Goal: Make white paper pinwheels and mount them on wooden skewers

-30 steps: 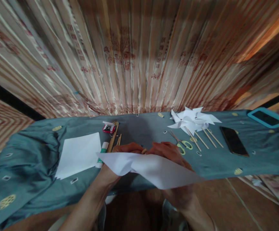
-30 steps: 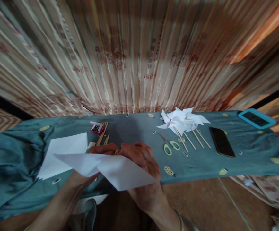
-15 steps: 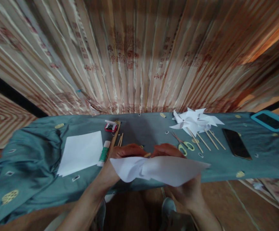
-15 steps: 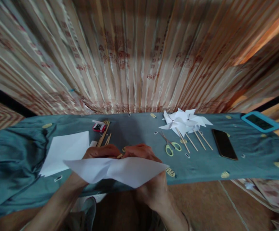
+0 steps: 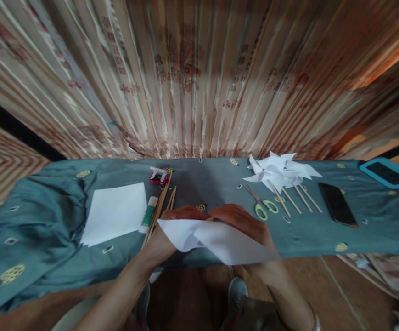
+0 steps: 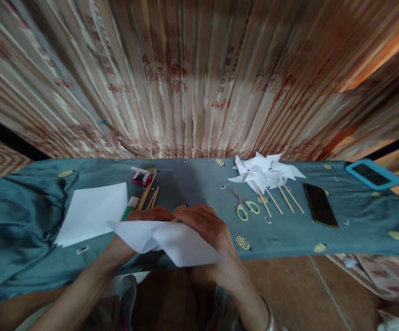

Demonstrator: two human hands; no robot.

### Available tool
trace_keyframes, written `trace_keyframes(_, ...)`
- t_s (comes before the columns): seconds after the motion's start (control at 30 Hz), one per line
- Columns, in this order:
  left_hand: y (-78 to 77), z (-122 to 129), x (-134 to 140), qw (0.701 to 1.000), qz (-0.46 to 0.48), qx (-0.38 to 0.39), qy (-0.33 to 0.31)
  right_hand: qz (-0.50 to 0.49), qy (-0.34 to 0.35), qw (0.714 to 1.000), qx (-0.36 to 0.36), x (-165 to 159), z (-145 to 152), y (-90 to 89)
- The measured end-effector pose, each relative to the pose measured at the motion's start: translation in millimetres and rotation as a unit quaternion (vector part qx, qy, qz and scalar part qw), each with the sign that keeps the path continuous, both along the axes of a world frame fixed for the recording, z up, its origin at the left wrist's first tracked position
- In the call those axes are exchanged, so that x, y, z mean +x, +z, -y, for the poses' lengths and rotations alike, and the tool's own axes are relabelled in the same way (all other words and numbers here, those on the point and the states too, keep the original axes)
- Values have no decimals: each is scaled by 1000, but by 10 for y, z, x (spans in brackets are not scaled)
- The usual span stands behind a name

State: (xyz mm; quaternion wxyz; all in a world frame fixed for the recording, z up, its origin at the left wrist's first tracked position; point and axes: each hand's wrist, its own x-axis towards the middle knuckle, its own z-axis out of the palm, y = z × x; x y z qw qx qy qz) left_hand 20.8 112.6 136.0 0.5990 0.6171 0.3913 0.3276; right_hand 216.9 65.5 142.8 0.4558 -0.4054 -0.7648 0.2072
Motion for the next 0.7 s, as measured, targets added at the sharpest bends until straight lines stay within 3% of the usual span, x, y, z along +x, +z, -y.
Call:
trace_keyframes(0.1,-94,2,23,999,27,-37,12,-11,15,999,-44,29,-29,-90)
trace_keyframes(0.33,-270,36,17,995,-96,33,21,-63,29,986,-155,48,-124,-326)
trace_keyframes(0.4,-374,63,26,994,-96,17,53,-131,28,964,-229,21,-161,-431)
trace_keyframes(0.5,-529,101,65,991,-68,-35,109,-266,19,900,-345,-17,-213,-611)
trace_keyframes(0.57,-588,114,102,986,-63,-55,146,-304,23,871,-384,-26,-241,-706)
trace_keyframes(0.7,-594,120,161,980,-38,-76,181,-283,23,877,-388,-13,-272,-807)
